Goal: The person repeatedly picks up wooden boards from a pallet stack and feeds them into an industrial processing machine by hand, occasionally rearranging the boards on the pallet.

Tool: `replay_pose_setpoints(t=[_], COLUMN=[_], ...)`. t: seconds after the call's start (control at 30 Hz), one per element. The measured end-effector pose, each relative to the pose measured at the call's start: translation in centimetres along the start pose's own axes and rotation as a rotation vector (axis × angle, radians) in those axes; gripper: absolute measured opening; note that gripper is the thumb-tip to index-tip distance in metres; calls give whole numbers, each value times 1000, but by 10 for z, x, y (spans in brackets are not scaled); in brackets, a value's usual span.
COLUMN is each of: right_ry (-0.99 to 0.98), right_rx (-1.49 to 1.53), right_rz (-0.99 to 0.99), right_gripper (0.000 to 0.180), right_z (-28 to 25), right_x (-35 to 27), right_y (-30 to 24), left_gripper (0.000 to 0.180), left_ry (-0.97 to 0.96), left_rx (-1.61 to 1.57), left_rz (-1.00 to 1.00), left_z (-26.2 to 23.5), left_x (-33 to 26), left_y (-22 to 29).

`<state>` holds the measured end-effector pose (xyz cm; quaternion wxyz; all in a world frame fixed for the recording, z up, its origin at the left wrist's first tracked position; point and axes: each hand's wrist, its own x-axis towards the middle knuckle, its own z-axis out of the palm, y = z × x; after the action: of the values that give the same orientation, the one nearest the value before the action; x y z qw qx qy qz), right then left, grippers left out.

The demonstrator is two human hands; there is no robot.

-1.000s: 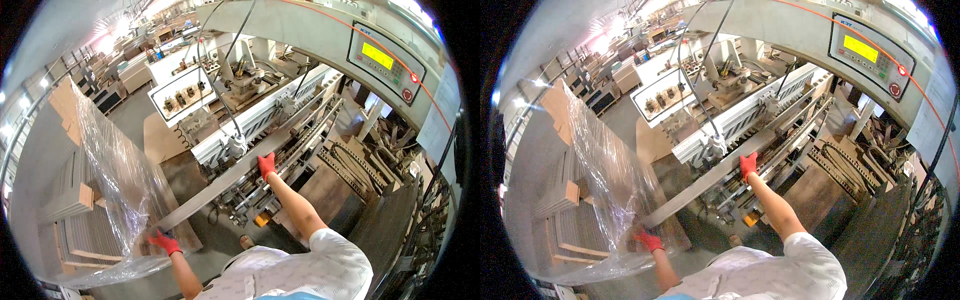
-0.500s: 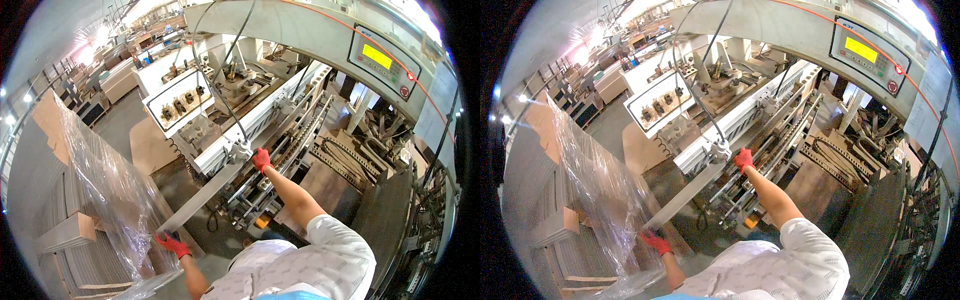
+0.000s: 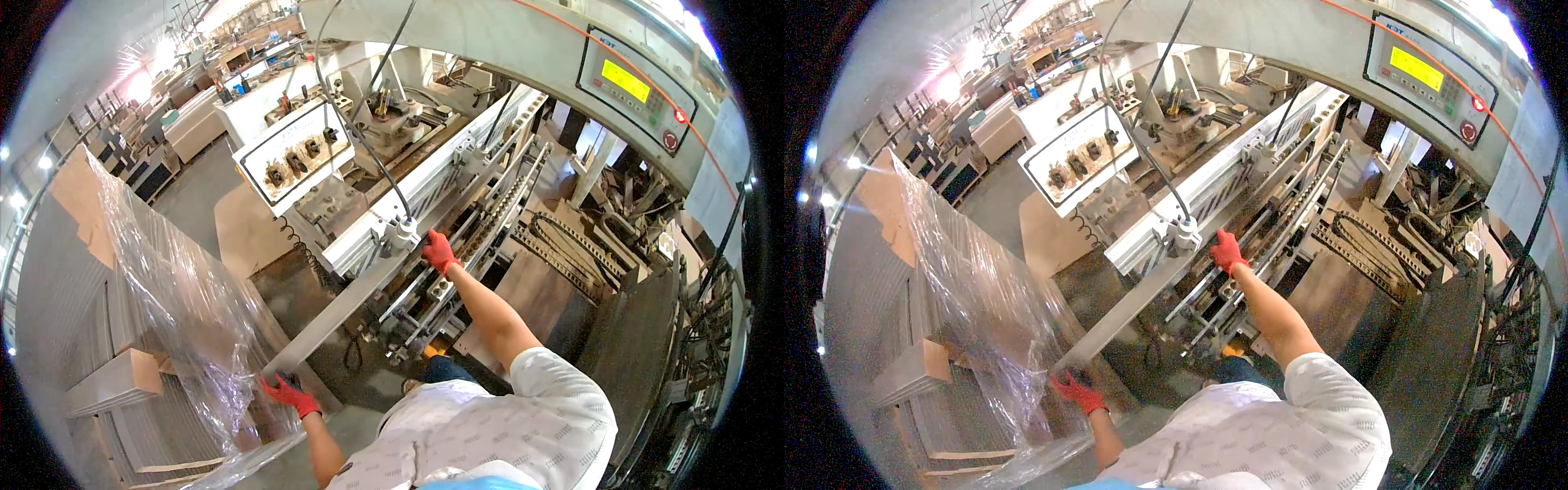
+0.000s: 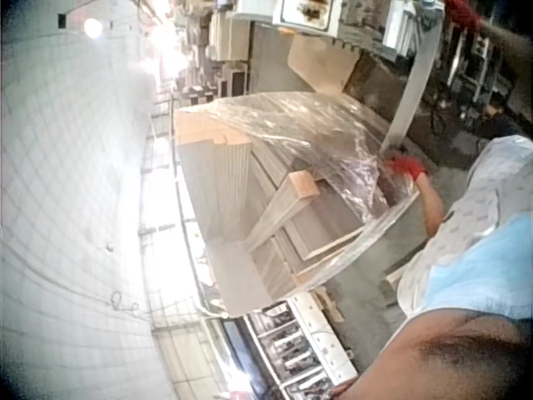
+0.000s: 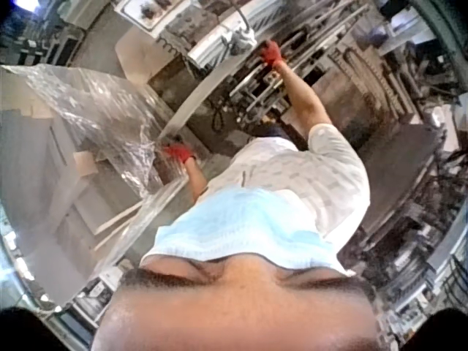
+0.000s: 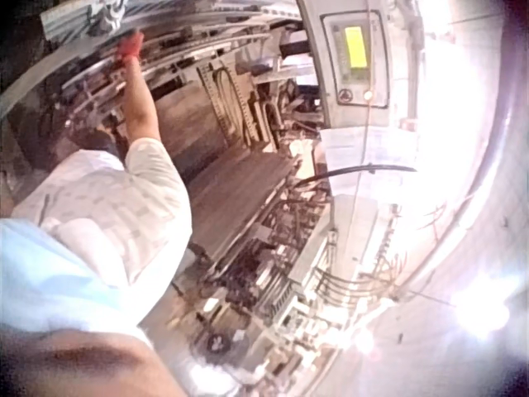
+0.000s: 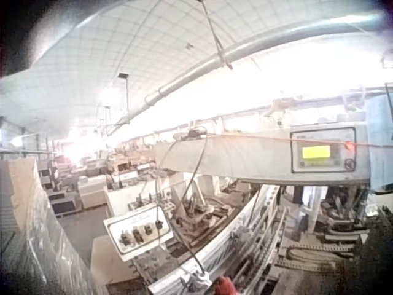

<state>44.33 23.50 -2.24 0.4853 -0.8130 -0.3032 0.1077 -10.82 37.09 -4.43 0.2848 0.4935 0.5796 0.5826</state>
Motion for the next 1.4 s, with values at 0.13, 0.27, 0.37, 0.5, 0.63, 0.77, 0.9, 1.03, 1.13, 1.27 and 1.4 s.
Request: replay_pose_setpoints(t=[0.13,0.27,0.37,0.5,0.63,0.77,0.9,1.03,1.13,1.27,1.4], right_ry=[60,212,161,205,217,224,230,242,252,275,270], right_rx=[121,-61,-139,-187,-173,-146,-151,-113,-120,-119,-101], right_rz=[-279,-264,-149,-178,-154,-134,-125,-147,-140,-159,-150], right_gripper=[31,39,39,30,17,17,16,15,15,15,15], right_z=[-15,-22,-36,-35,-30,-31,-34,-34,-35,-34,-33], right_x=[-17,-71,-89,-92,-92,-91,-91,-91,-90,-90,-92], right_y=[-13,-27,-47,-50,-50,-50,-51,-56,-51,-51,-51], left_gripper=[59,69,80,79,67,65,68,69,69,68,67], left_ry=[15,153,-165,-534,-550,-506,-508,-495,-506,-494,-470], left_rx=[208,616,645,896,1125,1151,1145,1192,1196,1176,1162], left_rz=[44,345,502,620,631,703,729,739,708,710,763], left_z=[-4,-12,-15,3,18,22,21,21,27,27,21], left_x=[2,0,11,14,21,22,24,27,21,21,25], left_y=[7,36,51,93,92,83,78,76,83,86,76])
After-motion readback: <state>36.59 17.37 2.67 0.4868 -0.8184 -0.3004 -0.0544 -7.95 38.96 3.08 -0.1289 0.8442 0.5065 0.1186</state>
